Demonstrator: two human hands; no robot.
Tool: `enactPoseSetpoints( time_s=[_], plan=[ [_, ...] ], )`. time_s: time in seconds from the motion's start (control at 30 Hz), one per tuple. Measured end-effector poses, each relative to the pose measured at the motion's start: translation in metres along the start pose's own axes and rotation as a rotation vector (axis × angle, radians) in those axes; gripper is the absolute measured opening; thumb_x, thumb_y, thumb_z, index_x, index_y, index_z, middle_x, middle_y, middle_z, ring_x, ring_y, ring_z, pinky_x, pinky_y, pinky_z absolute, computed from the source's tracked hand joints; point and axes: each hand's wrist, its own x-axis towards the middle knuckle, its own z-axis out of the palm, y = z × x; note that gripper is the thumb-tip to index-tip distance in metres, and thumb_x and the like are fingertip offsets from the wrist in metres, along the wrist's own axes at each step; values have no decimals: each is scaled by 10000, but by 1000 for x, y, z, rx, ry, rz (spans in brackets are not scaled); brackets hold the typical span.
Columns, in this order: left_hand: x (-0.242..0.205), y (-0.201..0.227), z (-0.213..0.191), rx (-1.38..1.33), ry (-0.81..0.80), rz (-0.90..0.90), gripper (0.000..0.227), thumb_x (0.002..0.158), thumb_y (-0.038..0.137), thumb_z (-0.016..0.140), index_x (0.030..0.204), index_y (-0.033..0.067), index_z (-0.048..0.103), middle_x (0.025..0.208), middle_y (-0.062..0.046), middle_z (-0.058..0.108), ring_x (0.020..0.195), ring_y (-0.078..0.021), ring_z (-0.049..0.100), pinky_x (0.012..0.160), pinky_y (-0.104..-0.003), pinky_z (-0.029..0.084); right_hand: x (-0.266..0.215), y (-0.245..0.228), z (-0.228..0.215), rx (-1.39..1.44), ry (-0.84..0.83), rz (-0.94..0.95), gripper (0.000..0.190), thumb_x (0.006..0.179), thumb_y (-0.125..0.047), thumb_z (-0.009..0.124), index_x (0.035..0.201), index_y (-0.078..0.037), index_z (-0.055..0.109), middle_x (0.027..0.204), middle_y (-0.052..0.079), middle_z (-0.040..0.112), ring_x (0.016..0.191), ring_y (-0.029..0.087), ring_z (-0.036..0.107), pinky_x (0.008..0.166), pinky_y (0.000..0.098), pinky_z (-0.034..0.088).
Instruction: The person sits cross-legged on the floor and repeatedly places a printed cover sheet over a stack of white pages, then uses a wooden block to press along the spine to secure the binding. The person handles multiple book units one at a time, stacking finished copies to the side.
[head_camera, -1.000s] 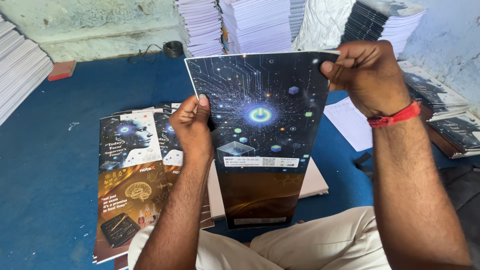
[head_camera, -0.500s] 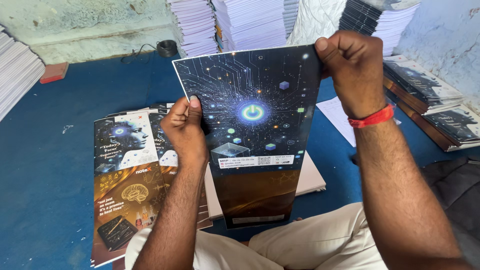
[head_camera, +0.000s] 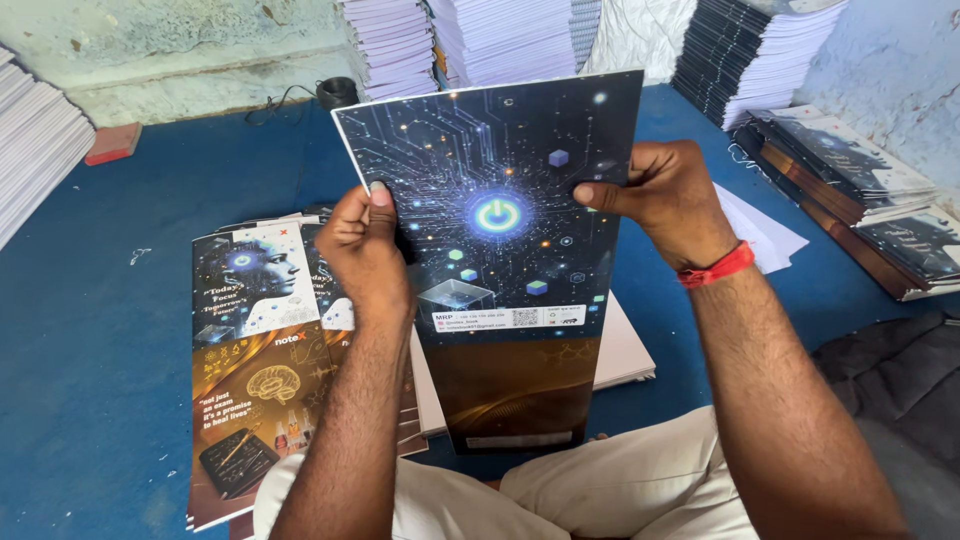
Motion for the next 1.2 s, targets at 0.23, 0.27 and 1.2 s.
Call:
enactPoseSetpoints(
  time_s=[0.23,0.27,1.2],
  plan=[
    [0,-1,-8,-14,-5,21,209,1093,113,618,995,-33,731,867,-5,732,760,-31,576,723,-206,480,-3,4,-5,165,2,25,60,975,-85,734,976,-39,773,873,73,771,759,95,719,675,243,603],
    [0,-1,-7,-24,-5,15,205,1091,112,619,1000,-33,732,868,-5,731,761,-31,577,725,-206,480,-4,8,-6,153,23,18,59,986,-77,740,959,-34,770,855,70,762,735,89,700,650,236,582],
    [10,-11,0,-74,-89,-59,188,1083,89,614,1045,-14,767,824,56,649,761,-25,505,706,-207,441,-10,61,-31,223,73,114,146,1069,-142,706,1029,-3,729,886,64,712,713,95,618,641,234,500]
  ],
)
